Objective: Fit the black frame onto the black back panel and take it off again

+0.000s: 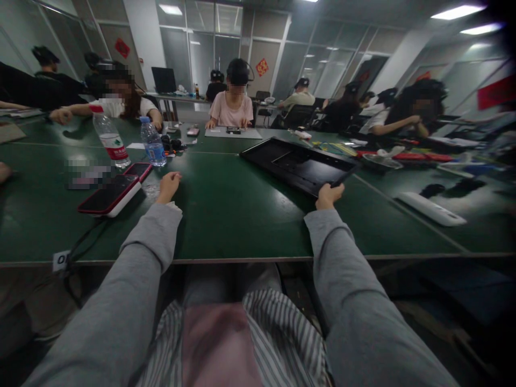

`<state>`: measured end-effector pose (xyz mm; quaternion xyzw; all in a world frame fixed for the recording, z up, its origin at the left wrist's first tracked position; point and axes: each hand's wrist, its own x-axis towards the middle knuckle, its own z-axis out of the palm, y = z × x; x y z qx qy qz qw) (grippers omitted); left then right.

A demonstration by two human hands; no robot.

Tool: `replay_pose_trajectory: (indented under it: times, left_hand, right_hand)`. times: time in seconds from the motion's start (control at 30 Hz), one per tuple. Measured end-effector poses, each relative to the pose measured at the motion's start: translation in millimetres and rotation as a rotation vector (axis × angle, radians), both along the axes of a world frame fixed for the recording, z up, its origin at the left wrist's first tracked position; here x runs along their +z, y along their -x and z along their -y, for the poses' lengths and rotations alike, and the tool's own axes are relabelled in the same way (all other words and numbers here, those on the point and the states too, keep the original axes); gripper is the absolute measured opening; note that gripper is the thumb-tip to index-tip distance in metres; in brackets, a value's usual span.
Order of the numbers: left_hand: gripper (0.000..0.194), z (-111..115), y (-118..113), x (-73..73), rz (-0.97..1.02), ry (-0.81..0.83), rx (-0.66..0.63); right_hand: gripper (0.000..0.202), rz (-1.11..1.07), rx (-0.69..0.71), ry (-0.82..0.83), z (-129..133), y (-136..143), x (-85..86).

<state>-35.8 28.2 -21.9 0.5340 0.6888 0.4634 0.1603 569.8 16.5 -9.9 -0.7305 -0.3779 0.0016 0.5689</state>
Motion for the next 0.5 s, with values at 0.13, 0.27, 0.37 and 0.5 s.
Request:
replay_pose_trajectory:
  times: [0.13,0.27,0.37,0.5]
  left_hand:
    - [0.041,-1,0,-1.6,0.006,-0.005,-0.014]
    - [0.042,-2,1,-3.4,0.009,-0.006,-0.015]
    - [0.042,-2,1,-3.1,0.019,-0.001,-0.011]
    - [0.042,0,-1,-1.1,0.010,0.007,-0.012]
  right_hand:
    - [0.072,-0.344,-0.300,0.050,13,-10,6.8]
    - [0.075,-0.355,-0.355,0.043,29,-15,14.3]
    - [0.077,-0.381,-0.367,0.046,37,-15,17.6]
    - [0.079,-0.406,-0.377,-0.030,41,-13,17.6]
